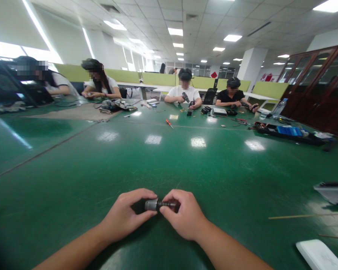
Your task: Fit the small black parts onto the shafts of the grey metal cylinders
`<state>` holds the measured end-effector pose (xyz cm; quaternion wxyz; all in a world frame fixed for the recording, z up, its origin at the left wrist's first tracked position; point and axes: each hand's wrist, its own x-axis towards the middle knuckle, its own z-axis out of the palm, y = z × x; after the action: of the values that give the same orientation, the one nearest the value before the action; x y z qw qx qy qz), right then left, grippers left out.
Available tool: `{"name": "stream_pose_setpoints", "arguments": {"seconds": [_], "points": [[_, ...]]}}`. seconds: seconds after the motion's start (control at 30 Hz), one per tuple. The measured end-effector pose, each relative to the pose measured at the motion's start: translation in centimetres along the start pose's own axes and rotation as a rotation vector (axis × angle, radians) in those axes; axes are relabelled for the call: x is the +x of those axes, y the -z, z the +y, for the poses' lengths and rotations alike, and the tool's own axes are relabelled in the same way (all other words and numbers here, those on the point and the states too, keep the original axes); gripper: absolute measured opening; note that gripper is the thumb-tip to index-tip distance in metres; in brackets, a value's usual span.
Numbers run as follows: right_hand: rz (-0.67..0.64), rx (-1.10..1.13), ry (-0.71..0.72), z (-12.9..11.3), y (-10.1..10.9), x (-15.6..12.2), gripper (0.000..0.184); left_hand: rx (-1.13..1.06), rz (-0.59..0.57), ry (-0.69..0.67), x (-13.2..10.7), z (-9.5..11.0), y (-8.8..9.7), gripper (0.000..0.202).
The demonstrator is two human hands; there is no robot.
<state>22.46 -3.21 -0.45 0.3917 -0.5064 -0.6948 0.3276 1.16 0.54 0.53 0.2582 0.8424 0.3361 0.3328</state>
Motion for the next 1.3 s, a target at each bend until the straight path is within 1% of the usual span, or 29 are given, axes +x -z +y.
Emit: {"name": "stream_pose_setpoints", "arguments": {"seconds": [0.2,0.37,0.6,1.0,1.3], "points": [[0.011,0.001,0.011,0.00,0.01,-0.01,0.003,0.006,0.024,-0.017,0.00,0.06,0.04,0.023],[0.011,0.008,0.014,-0.01,0.01,0.02,0.002,0.010,0.017,-0.011,-0.13,0.06,0.05,0.025],[0.009,0.016,0.018,0.15,0.01,-0.01,0.002,0.019,0.037,-0.017,-0.10,-0.04,0.06,0.024],[-0.003,0.044,-0.011,0.27,-0.01,0.03,0.006,0.015,0.035,0.011,-0.10,-0.05,0.00,0.023],[-0.001,0.044,-0.011,0.33,-0.04,-0.04,0.004,0.029,0.042,0.010,-0.11,-0.15,0.07,0.024]]}}
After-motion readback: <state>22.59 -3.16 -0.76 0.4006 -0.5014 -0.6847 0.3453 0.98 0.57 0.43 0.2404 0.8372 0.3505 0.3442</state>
